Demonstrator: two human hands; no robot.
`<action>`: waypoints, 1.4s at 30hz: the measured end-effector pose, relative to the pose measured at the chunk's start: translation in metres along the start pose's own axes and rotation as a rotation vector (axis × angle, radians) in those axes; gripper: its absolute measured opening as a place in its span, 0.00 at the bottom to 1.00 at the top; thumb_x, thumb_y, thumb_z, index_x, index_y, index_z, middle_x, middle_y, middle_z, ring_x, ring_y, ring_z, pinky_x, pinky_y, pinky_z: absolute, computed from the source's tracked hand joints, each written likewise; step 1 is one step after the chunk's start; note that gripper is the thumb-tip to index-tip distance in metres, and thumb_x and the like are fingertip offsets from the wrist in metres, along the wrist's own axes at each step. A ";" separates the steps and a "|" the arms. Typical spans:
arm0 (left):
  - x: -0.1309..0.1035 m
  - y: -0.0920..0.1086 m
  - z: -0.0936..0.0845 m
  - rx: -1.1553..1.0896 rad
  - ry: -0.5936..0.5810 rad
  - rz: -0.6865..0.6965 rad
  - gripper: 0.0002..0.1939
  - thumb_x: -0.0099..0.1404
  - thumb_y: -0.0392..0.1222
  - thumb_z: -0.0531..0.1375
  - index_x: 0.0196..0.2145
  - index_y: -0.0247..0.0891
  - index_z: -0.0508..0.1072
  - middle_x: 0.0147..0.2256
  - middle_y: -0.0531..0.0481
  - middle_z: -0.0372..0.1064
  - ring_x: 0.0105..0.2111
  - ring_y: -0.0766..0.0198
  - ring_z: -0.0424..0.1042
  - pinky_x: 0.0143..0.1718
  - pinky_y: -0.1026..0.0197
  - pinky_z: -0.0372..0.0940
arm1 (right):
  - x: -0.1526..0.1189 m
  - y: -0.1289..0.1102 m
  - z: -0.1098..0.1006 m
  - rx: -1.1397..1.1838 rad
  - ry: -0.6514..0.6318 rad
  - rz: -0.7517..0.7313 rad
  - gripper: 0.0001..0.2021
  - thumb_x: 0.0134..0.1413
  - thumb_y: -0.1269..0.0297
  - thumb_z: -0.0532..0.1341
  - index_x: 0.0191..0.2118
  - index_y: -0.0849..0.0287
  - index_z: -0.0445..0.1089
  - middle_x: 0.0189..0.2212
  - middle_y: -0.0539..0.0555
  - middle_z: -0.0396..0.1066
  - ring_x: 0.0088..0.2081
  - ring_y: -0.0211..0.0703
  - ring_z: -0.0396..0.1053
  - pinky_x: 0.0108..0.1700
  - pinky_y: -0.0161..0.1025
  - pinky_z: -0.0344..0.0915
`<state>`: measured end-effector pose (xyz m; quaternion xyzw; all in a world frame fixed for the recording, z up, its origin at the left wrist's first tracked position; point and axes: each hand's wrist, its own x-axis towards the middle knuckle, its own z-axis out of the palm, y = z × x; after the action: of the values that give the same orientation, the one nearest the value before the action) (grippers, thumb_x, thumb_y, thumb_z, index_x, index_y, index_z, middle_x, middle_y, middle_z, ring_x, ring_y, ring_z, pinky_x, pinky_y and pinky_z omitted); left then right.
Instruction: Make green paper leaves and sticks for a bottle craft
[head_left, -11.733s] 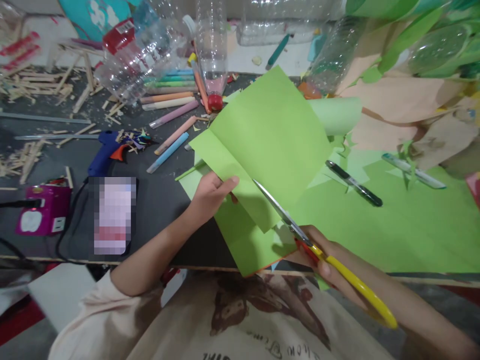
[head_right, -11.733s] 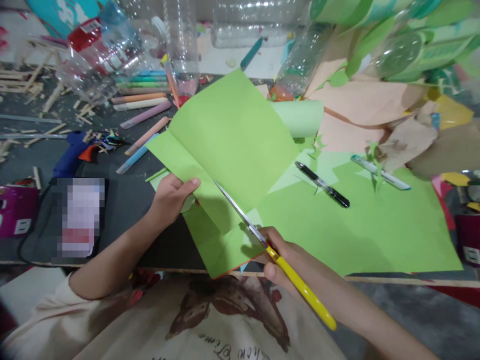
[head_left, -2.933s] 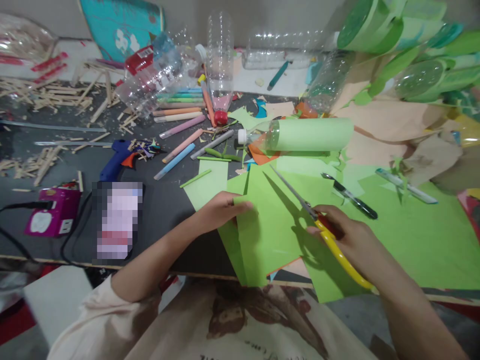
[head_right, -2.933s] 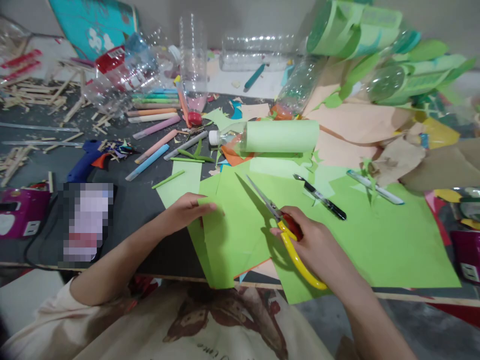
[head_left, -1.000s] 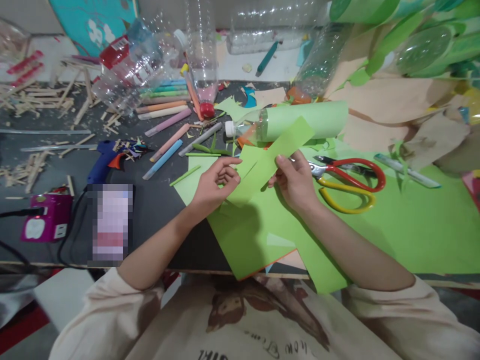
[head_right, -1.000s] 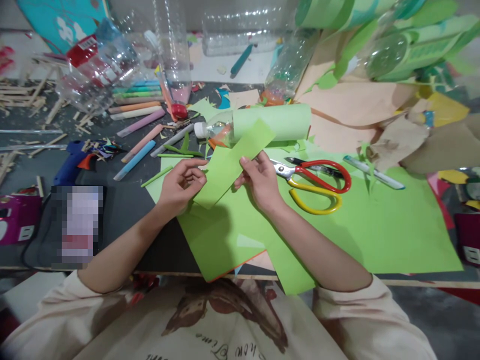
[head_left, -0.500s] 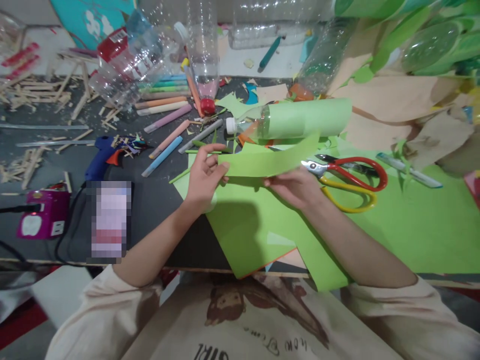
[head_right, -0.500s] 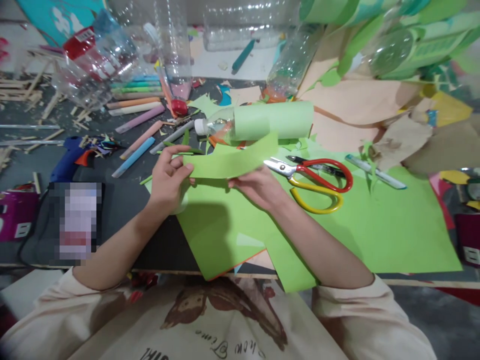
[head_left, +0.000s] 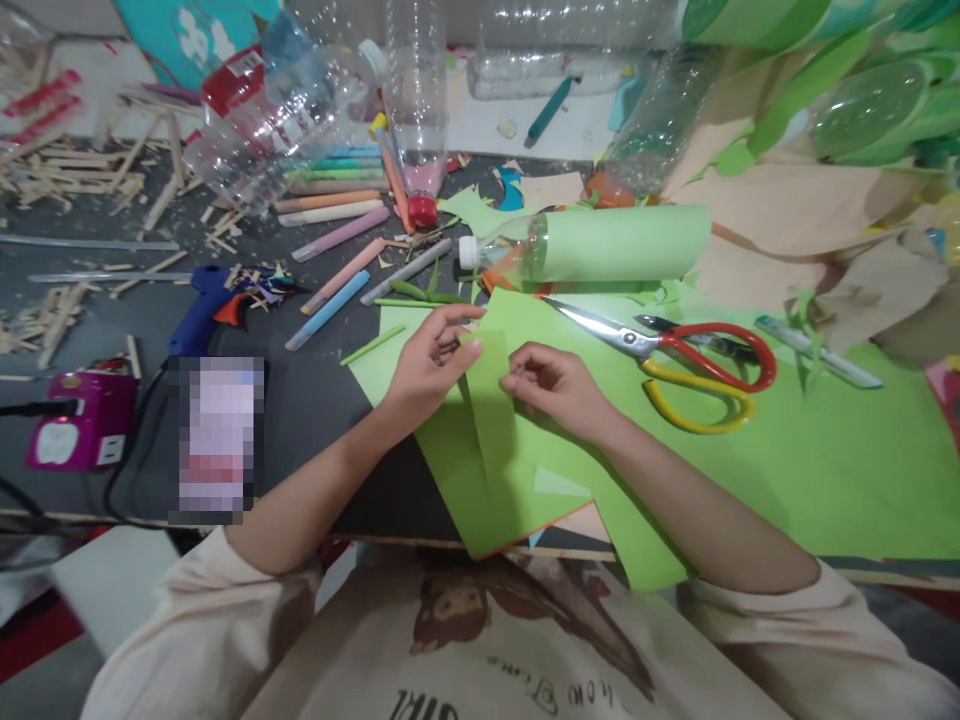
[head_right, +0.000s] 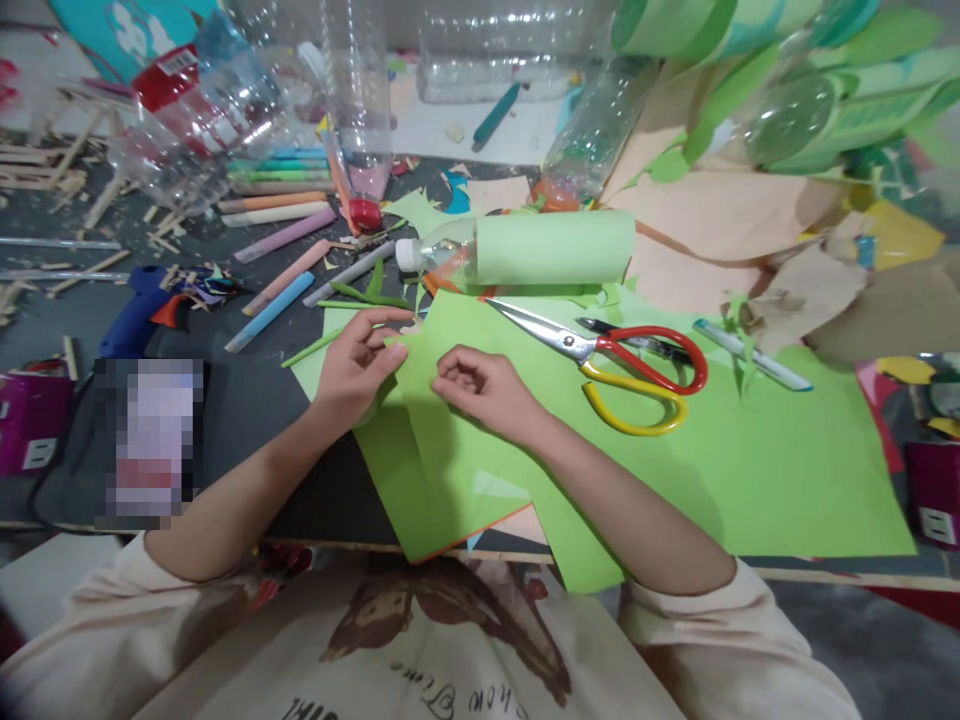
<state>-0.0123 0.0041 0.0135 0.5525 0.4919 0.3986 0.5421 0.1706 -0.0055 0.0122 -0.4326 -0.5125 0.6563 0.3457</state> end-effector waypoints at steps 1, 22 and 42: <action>0.000 -0.001 0.000 -0.042 -0.019 -0.005 0.21 0.60 0.56 0.64 0.46 0.41 0.70 0.24 0.57 0.63 0.23 0.68 0.63 0.27 0.65 0.60 | 0.001 0.000 -0.001 0.021 0.053 -0.010 0.20 0.44 0.47 0.71 0.26 0.56 0.64 0.16 0.40 0.60 0.16 0.29 0.55 0.19 0.31 0.55; 0.001 -0.009 0.001 0.048 -0.057 -0.101 0.16 0.58 0.46 0.62 0.43 0.39 0.69 0.24 0.57 0.71 0.23 0.67 0.71 0.30 0.63 0.65 | 0.008 0.012 -0.009 0.188 0.175 -0.103 0.22 0.44 0.47 0.72 0.40 0.53 0.68 0.24 0.42 0.69 0.21 0.30 0.67 0.20 0.29 0.64; 0.004 -0.003 -0.002 0.087 -0.128 0.026 0.17 0.61 0.57 0.63 0.31 0.39 0.70 0.25 0.54 0.66 0.25 0.68 0.66 0.28 0.65 0.62 | 0.003 0.010 -0.016 -0.114 0.039 -0.289 0.12 0.57 0.72 0.61 0.35 0.50 0.82 0.31 0.50 0.74 0.25 0.32 0.68 0.29 0.34 0.71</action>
<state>-0.0135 0.0081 0.0103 0.6062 0.4658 0.3478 0.5428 0.1839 0.0005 0.0006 -0.3862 -0.5989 0.5610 0.4213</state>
